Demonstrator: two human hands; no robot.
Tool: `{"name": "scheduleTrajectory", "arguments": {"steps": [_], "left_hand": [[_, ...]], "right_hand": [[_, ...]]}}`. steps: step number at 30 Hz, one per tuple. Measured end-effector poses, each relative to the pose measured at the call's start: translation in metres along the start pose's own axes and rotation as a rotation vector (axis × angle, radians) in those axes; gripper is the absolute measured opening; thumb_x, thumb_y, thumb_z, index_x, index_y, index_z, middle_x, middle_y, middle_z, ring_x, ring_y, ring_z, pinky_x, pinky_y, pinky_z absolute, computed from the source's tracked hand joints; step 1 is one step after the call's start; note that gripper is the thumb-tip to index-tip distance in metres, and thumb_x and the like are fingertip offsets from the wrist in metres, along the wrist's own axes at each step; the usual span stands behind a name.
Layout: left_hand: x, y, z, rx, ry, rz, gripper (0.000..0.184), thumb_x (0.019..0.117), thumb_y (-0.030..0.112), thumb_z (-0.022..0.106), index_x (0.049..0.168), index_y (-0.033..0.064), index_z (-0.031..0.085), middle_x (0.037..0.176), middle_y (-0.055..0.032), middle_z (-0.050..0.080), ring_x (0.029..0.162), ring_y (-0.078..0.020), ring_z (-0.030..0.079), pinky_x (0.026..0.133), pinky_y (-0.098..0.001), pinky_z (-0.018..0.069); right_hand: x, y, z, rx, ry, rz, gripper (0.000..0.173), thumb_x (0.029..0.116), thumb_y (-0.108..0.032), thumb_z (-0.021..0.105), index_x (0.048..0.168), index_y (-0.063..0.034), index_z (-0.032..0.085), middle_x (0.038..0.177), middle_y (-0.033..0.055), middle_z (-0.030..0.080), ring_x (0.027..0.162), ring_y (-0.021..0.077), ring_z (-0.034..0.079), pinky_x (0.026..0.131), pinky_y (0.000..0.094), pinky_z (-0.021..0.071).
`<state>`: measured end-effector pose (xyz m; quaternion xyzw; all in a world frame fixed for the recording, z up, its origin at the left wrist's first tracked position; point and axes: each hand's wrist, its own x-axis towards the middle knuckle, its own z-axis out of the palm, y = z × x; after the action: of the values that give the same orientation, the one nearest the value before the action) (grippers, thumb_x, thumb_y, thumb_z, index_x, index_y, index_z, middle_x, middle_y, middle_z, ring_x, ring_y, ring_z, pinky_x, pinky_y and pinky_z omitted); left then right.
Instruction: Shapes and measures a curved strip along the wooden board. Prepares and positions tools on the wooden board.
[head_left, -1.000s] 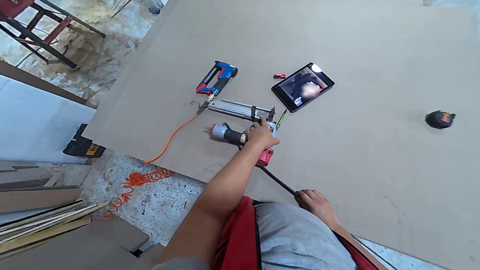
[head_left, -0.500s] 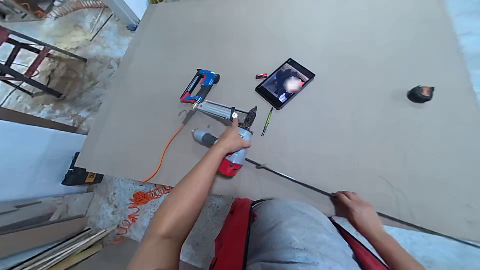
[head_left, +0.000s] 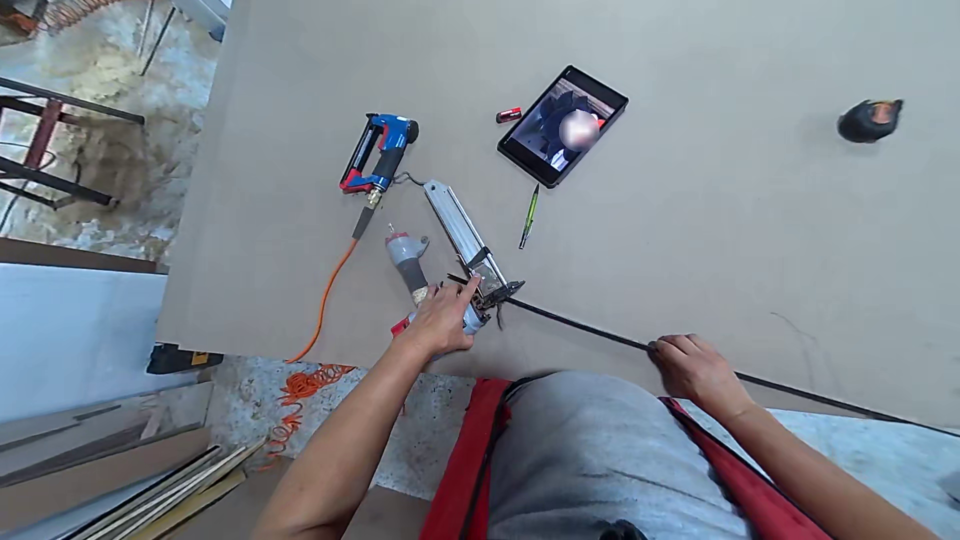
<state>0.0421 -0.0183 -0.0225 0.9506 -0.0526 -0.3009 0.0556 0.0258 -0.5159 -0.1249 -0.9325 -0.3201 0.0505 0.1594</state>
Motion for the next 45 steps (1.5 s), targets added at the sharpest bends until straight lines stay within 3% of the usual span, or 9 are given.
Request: {"name": "scheduleTrajectory", "arguments": {"steps": [8,13,16,20,22,24,27,32,45], "left_hand": [[0.007,-0.039,-0.015,0.201,-0.008,0.256,0.105,0.0733,0.017,0.087,0.162,0.0248,0.032,0.153,-0.0166,0.049,0.145,-0.0365,0.042,0.124,-0.0604,0.0218],[0.007,-0.05,-0.016,0.225,0.141,0.073,0.093,0.0854,-0.003,0.07,0.162,0.0351,0.033,0.17,-0.0144,0.023,0.154,-0.0397,0.028,0.121,-0.0672,0.0218],[0.008,-0.043,-0.016,0.078,0.169,-0.139,0.088,0.0858,0.003,0.07,0.161,0.0323,0.035,0.17,-0.014,0.023,0.157,-0.0391,0.018,0.122,-0.0718,0.0106],[0.011,-0.014,-0.028,-0.275,0.298,-0.339,0.06,0.0983,0.032,0.063,0.154,0.0175,0.047,0.164,-0.0157,0.035,0.155,-0.0386,0.023,0.119,-0.0745,0.016],[0.02,-0.001,-0.029,-0.32,0.333,-0.449,0.081,0.0936,0.065,0.061,0.156,0.0149,0.045,0.165,-0.0165,0.033,0.156,-0.0392,0.019,0.119,-0.076,0.0117],[0.035,0.006,-0.026,-0.267,0.275,-0.528,0.101,0.0828,0.079,0.062,0.159,0.0186,0.039,0.168,-0.0124,0.027,0.158,-0.0401,0.009,0.116,-0.08,0.0045],[0.048,0.012,-0.02,-0.173,0.184,-0.548,0.109,0.0791,0.072,0.073,0.164,0.0172,0.03,0.164,-0.0087,0.038,0.158,-0.0405,0.007,0.11,-0.0849,-0.0011],[0.035,-0.005,-0.005,-0.045,0.221,-0.379,0.098,0.0817,0.06,0.075,0.162,0.0195,0.035,0.159,-0.003,0.047,0.158,-0.0347,0.014,0.113,-0.0813,-0.004],[0.028,-0.015,-0.001,0.04,0.207,-0.192,0.096,0.082,0.054,0.076,0.161,0.0147,0.037,0.162,-0.0034,0.043,0.158,-0.0383,0.012,0.111,-0.0839,-0.0046]], "right_hand": [[0.009,-0.007,0.008,0.022,-0.024,-0.163,0.023,0.1031,-0.023,0.053,0.112,-0.0129,0.071,0.109,0.0063,0.071,0.106,0.0257,0.068,0.09,0.0429,0.057],[0.026,-0.032,0.015,0.046,-0.012,-0.162,0.021,0.1019,-0.019,0.054,0.113,-0.0142,0.071,0.111,0.006,0.071,0.106,0.0264,0.067,0.089,0.044,0.057],[0.038,-0.051,0.018,0.082,-0.004,-0.162,0.019,0.1013,-0.016,0.055,0.111,-0.0133,0.071,0.11,0.0062,0.071,0.106,0.0263,0.067,0.089,0.0434,0.0569],[0.046,-0.065,0.024,0.116,0.026,-0.157,0.018,0.101,-0.019,0.057,0.111,-0.0124,0.071,0.108,0.0073,0.07,0.103,0.0267,0.067,0.086,0.0419,0.0568],[0.048,-0.069,0.025,0.124,0.015,-0.166,0.018,0.1009,-0.019,0.058,0.112,-0.0121,0.07,0.108,0.0076,0.07,0.103,0.0272,0.067,0.085,0.0421,0.0569],[0.047,-0.071,0.027,0.138,0.007,-0.197,0.018,0.1009,-0.019,0.059,0.114,-0.0123,0.07,0.109,0.0075,0.07,0.103,0.0268,0.067,0.084,0.0414,0.0568],[0.045,-0.07,0.03,0.135,0.006,-0.265,0.019,0.1012,-0.018,0.058,0.114,-0.0123,0.07,0.109,0.0063,0.071,0.104,0.0247,0.067,0.086,0.0397,0.057],[0.044,-0.076,0.033,0.14,-0.032,-0.381,0.019,0.1028,-0.012,0.055,0.116,-0.0118,0.068,0.111,0.006,0.07,0.105,0.0245,0.067,0.088,0.0399,0.0568],[0.037,-0.076,0.038,0.199,0.048,-0.283,0.025,0.1043,-0.02,0.05,0.114,-0.0133,0.072,0.108,0.007,0.071,0.1,0.0265,0.068,0.083,0.043,0.0562]]}}
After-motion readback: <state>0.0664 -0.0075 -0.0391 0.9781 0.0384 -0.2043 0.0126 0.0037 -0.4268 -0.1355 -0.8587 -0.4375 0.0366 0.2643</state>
